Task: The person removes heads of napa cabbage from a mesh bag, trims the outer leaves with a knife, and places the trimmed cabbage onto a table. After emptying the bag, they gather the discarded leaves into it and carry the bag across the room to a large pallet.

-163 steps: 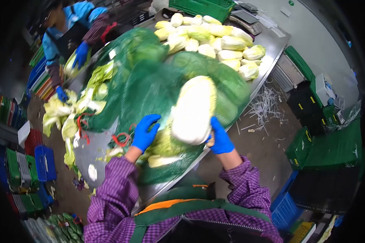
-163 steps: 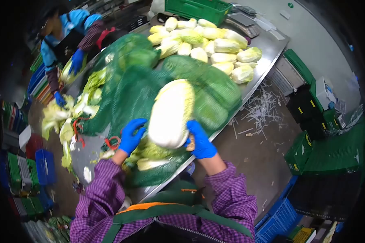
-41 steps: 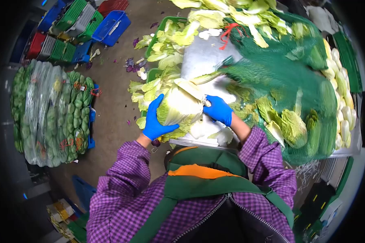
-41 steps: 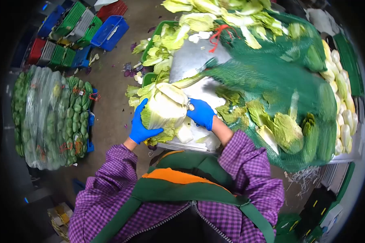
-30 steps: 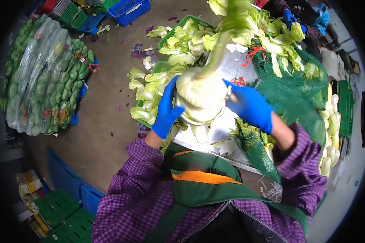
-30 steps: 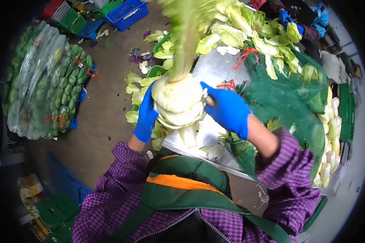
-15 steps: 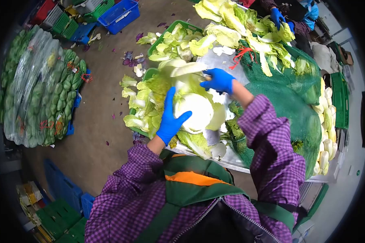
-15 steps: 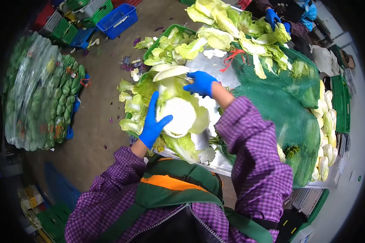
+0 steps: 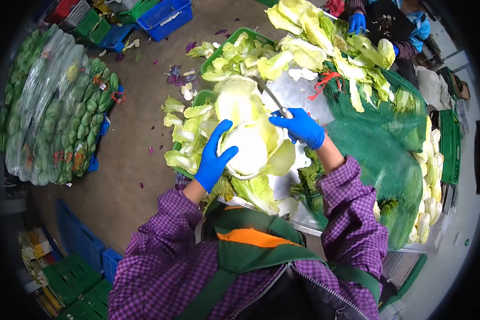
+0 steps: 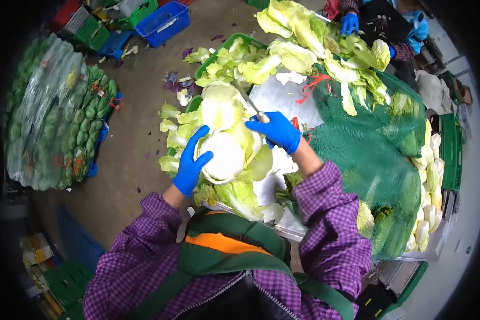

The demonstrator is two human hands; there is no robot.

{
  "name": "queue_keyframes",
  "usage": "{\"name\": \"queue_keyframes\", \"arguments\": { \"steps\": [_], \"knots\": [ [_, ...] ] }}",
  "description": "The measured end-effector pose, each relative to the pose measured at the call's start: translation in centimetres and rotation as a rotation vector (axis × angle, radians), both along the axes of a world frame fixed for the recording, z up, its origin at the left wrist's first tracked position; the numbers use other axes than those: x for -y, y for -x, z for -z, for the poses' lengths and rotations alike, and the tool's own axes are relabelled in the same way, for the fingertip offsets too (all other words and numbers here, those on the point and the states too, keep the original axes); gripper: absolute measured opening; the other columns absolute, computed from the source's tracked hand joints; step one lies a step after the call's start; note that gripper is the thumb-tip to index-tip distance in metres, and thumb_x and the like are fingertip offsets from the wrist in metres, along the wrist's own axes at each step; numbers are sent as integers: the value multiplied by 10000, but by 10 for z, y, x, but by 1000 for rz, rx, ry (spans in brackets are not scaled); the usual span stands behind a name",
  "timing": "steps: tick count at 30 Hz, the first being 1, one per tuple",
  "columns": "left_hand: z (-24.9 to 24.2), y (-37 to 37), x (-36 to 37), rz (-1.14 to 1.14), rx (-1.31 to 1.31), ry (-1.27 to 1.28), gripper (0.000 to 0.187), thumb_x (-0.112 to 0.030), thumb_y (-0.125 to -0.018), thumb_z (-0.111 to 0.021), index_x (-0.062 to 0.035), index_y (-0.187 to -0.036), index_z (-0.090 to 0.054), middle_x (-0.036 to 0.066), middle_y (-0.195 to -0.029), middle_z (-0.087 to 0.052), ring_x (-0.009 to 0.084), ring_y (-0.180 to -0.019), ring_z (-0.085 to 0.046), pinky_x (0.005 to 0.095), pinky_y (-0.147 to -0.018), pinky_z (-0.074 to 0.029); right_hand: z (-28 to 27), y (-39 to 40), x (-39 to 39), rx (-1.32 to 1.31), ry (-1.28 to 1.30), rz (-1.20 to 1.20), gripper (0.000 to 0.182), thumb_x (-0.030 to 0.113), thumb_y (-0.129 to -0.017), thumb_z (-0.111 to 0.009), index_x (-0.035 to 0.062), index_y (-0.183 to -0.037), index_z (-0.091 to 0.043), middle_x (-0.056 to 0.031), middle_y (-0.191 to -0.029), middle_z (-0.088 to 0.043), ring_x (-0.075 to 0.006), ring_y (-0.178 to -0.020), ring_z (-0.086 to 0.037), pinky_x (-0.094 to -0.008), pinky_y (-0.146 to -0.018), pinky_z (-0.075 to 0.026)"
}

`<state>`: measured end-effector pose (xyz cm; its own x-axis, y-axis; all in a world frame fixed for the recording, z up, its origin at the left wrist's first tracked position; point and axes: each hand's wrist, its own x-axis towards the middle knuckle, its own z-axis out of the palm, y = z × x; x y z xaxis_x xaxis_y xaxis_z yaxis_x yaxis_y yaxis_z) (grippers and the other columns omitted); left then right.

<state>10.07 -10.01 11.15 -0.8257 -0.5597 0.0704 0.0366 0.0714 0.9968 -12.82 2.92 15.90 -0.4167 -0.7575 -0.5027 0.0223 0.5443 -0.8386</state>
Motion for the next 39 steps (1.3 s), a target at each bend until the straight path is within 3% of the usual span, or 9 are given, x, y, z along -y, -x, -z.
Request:
{"name": "queue_keyframes", "arguments": {
  "steps": [4,6,8,16,22,27,30,35,39],
  "knots": [
    [2,-4,0,-9,-52,-73,578,-38,-820,-628,-16,-1349,-397,113,-1365,-441,211,-1284,-386,335,-1089,-268,1,-2,-5,-52,12,120,525,357,-766,-737,21,-1145,-600,-10,-648,-565,-71,-473,-492,-229,-417,-425],
    [-1,-3,1,-24,-46,-66,554,-26,-823,-618,-13,-1337,-411,114,-1361,-444,209,-1276,-393,335,-1085,-276,-22,-32,-6,-210,-70,50,853,479,-657,-780,14,-1303,-471,-153,-986,-644,-174,-629,-623,-291,-556,-529],
    [-4,1,4,-39,-13,-66,548,-23,-827,-613,-11,-1336,-411,116,-1355,-451,207,-1268,-402,336,-1080,-284,-7,-58,-14,-335,107,-76,1033,535,-601,-790,-15,-1370,-374,-229,-1258,-530,-299,-1166,-519,-358,-984,-397],
    [-20,-7,30,214,55,23,515,-93,-832,-605,-8,-1313,-443,115,-1349,-463,223,-1268,-408,354,-1080,-286,-7,-63,-36,97,-97,46,805,335,-665,-807,2,-1308,-455,-144,-1155,-597,-211,-1042,-565,-320,-916,-437],
    [-26,5,13,336,38,225,485,-91,-823,-593,-36,-1287,-465,124,-1342,-452,246,-1282,-397,363,-1083,-284,10,-55,-5,-482,204,66,738,392,-665,-801,14,-1237,-526,-139,-970,-650,-176,-749,-637,-304,-637,-522],
    [-52,3,4,249,38,735,523,-141,-787,-635,-96,-1288,-493,141,-1289,-500,303,-1203,-464,417,-1038,-331,0,-26,8,-191,65,118,501,420,-701,-769,-9,-933,-654,-93,-645,-633,-169,-566,-607,-310,-536,-498],
    [-60,5,8,367,19,1045,509,-226,-771,-674,-116,-1249,-540,110,-1233,-550,317,-1103,-516,421,-940,-408,9,-28,18,-280,85,101,509,451,-709,-750,-12,-898,-656,-108,-660,-644,-191,-553,-608,-330,-544,-498],
    [-78,25,23,502,182,1139,571,-303,-713,-695,-111,-1229,-546,97,-1234,-535,313,-1042,-533,410,-873,-446,0,-71,-8,-205,229,283,687,434,-720,-752,-6,-1203,-539,-160,-1008,-653,-227,-886,-636,-332,-814,-496],
    [-82,42,22,586,292,1157,710,-335,-650,-719,-92,-1274,-483,125,-1259,-507,326,-1054,-530,414,-855,-457,18,-90,-28,-123,280,320,644,349,-718,-779,-22,-1185,-537,-118,-936,-653,-184,-756,-630,-310,-695,-515]
  ]
}}
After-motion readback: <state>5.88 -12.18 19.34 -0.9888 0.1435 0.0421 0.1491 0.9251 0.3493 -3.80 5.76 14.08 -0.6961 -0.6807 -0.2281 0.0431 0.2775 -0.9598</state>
